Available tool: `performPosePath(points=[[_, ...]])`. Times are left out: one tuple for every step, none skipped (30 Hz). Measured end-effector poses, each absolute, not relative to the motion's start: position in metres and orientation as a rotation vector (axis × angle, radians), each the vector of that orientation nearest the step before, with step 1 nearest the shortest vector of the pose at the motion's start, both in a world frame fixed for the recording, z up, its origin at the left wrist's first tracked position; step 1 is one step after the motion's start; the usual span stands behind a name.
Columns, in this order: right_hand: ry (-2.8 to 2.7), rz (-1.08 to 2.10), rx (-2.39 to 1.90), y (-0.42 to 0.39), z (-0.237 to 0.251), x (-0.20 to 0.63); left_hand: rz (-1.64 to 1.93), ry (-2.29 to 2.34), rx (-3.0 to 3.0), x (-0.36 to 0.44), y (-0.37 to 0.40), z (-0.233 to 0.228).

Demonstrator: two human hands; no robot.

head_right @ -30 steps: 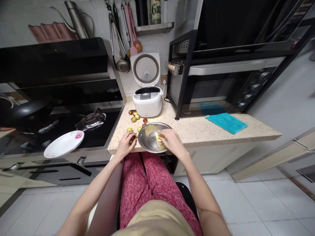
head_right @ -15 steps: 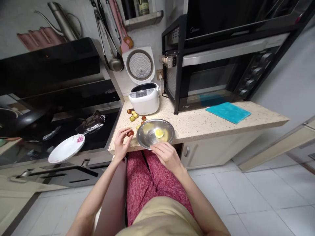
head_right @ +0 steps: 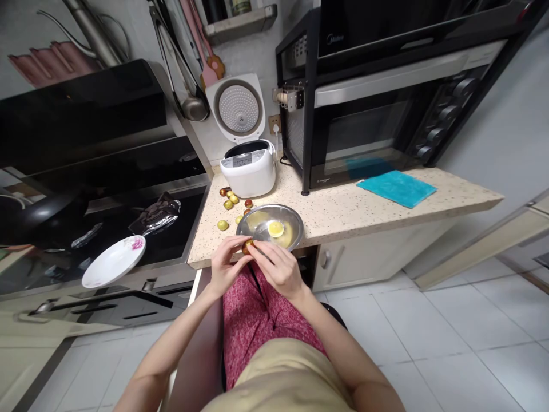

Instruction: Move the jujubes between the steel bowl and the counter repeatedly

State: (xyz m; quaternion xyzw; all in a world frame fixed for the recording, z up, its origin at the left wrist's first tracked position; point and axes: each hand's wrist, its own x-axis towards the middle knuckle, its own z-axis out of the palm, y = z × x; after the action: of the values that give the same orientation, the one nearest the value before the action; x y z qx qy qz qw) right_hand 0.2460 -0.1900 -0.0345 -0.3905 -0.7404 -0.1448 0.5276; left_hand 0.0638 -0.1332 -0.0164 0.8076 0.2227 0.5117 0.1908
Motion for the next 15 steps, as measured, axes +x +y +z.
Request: performPosePath(points=[[-1.783, -0.354, -0.927, -0.189, -0.034, 0.245, 1.447, 0.62, 2.276, 0.064, -0.134, -0.018], [-1.794, -0.361, -0.919, -0.188, -0.033, 0.243, 1.459, 0.613, 2.283, 0.064, -0.135, -0.019], [-1.805, -0.366, -0.909, -0.187, -0.033, 0.243, 1.472, 0.601, 2.291, 0.063, -0.135, -0.021], [-1.815, -0.369, -0.897, -0.186, -0.032, 0.242, 1.484, 0.587, 2.298, 0.063, -0.134, -0.023], [-1.826, -0.369, -0.886, -0.186, -0.032, 0.242, 1.499, 0.572, 2.301, 0.062, -0.133, -0.025], [-1.837, -0.364, -0.878, -0.185, -0.031, 0.243, 1.513, 0.561, 2.3, 0.062, -0.132, -0.027], [-1.849, -0.354, -0.873, -0.184, -0.031, 0.243, 1.519, 0.555, 2.296, 0.061, -0.131, -0.029], [-1.857, -0.341, -0.873, -0.184, -0.032, 0.244, 1.515, 0.554, 2.292, 0.06, -0.13, -0.03], [-1.861, -0.325, -0.878, -0.182, -0.032, 0.245, 1.504, 0.555, 2.295, 0.059, -0.128, -0.032], [-1.86, -0.307, -0.889, -0.181, -0.033, 0.247, 1.483, 0.553, 2.311, 0.059, -0.126, -0.033], [-1.855, -0.29, -0.903, -0.18, -0.033, 0.249, 1.458, 0.542, 2.342, 0.058, -0.125, -0.035], [-1.848, -0.275, -0.919, -0.178, -0.034, 0.252, 1.429, 0.523, 2.384, 0.057, -0.122, -0.036], [-1.84, -0.263, -0.934, -0.176, -0.033, 0.255, 1.402, 0.503, 2.433, 0.056, -0.12, -0.037], [-1.83, -0.252, -0.948, -0.174, -0.032, 0.259, 1.378, 0.488, 2.485, 0.055, -0.117, -0.039], [-1.819, -0.241, -0.962, -0.172, -0.031, 0.263, 1.358, 0.478, 2.54, 0.054, -0.114, -0.04]])
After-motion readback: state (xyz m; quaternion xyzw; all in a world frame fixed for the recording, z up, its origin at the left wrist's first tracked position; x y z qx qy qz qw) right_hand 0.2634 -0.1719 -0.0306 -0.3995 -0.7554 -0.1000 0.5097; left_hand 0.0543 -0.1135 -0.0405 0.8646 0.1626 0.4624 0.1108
